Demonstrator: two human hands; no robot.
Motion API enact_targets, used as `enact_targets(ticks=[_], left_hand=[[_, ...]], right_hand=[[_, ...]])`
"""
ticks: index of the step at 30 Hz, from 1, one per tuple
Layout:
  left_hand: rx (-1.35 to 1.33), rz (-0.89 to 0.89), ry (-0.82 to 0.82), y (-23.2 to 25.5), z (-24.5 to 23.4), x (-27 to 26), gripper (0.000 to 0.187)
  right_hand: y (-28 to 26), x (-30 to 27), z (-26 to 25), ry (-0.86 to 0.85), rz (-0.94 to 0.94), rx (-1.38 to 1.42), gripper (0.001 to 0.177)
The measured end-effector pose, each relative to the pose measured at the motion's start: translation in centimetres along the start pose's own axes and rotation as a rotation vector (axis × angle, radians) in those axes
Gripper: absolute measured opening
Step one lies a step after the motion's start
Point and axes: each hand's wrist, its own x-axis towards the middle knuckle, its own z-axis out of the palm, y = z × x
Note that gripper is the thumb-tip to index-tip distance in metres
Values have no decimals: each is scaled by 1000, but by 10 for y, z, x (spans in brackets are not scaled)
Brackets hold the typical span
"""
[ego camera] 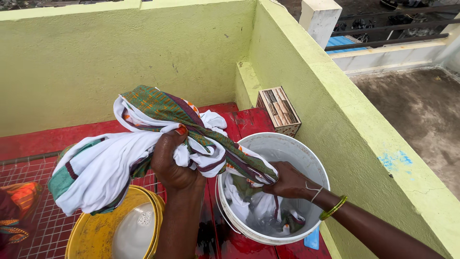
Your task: The person washes white garments with green and orange borders by hand in a white bucket filled with soapy water. They repeatedly submerge, agitate, and wring out the clothes, then place them on a red tiled surface next to a pile of other wet laundry.
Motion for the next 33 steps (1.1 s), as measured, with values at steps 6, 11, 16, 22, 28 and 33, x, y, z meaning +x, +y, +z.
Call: enact_targets(ticks=[6,11,16,22,28,33], left_hand=[[-11,48,6,15,-5,-1,24],[29,0,7,11,-4,-8,25],[76,-7,10,-2,-30,-17,24],[356,-30,4,-35,-59,-37,27],[940,162,-386,-51,-50,-47,36],[675,158,-178,-43,-56,-32,47]], right_hand=[[-33,-5,-132,450,-24,78,4],[-91,-11,-163,649,-424,368,14],[-55,-8,-119,488,-127,49,17],[86,29,6,-141,272,-138,69],[159,83,95,-546,-44,-544,42],[91,51,51,-226,60,-290,40]])
